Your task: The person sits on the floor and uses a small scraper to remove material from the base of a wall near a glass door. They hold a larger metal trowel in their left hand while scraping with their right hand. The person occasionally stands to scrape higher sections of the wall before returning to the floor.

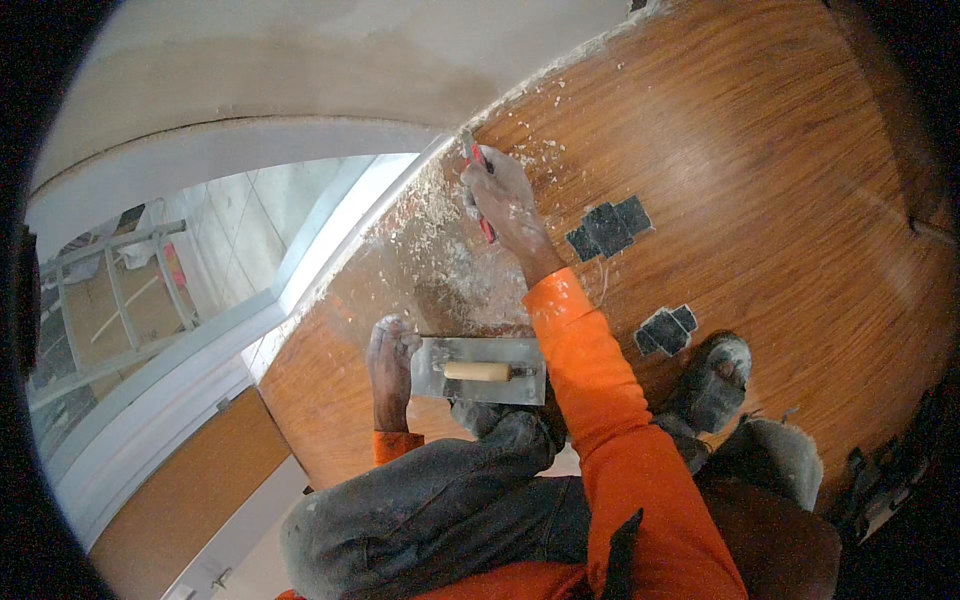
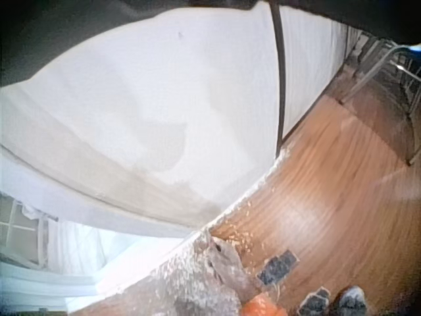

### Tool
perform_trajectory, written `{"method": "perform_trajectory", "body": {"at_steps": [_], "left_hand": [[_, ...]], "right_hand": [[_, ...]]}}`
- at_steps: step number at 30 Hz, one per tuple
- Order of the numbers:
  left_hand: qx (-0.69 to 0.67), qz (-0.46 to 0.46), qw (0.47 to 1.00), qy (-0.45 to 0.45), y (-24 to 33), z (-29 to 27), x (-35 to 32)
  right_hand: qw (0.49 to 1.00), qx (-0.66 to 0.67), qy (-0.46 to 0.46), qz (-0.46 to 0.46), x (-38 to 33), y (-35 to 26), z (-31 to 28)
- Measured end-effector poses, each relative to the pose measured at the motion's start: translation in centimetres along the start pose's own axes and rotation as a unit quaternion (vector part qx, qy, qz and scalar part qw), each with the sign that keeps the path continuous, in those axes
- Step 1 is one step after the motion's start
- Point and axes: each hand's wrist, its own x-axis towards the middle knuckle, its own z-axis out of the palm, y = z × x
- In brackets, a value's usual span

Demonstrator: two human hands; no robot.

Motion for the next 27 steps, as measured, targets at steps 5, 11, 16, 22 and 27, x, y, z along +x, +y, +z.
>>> {"method": "perform_trajectory", "body": {"at_steps": [5,11,16,22,27], "left_hand": [[-0.017,-0.023,0.999,0.019,0.1,0.6,-0.1],[-0.036,0.010,0.999,-0.015,-0.4,-0.2,0.1],[-0.028,-0.007,1.000,0.005,0.4,1.0,0.0],[-0.023,-0.009,1.000,0.008,-0.3,-0.2,-0.1],[-0.027,-0.006,1.000,0.003,0.0,0.4,0.1]], "right_hand": [[0.999,-0.022,0.028,-0.026,0.7,-0.2,1.2],[0.999,0.037,0.000,-0.003,-0.7,-0.9,1.5],[0.999,0.016,0.035,0.000,0.2,-0.3,1.6],[0.999,0.037,0.000,0.018,-1.2,-1.8,1.9],[0.999,0.048,0.015,0.015,-0.4,-0.2,2.0]]}}
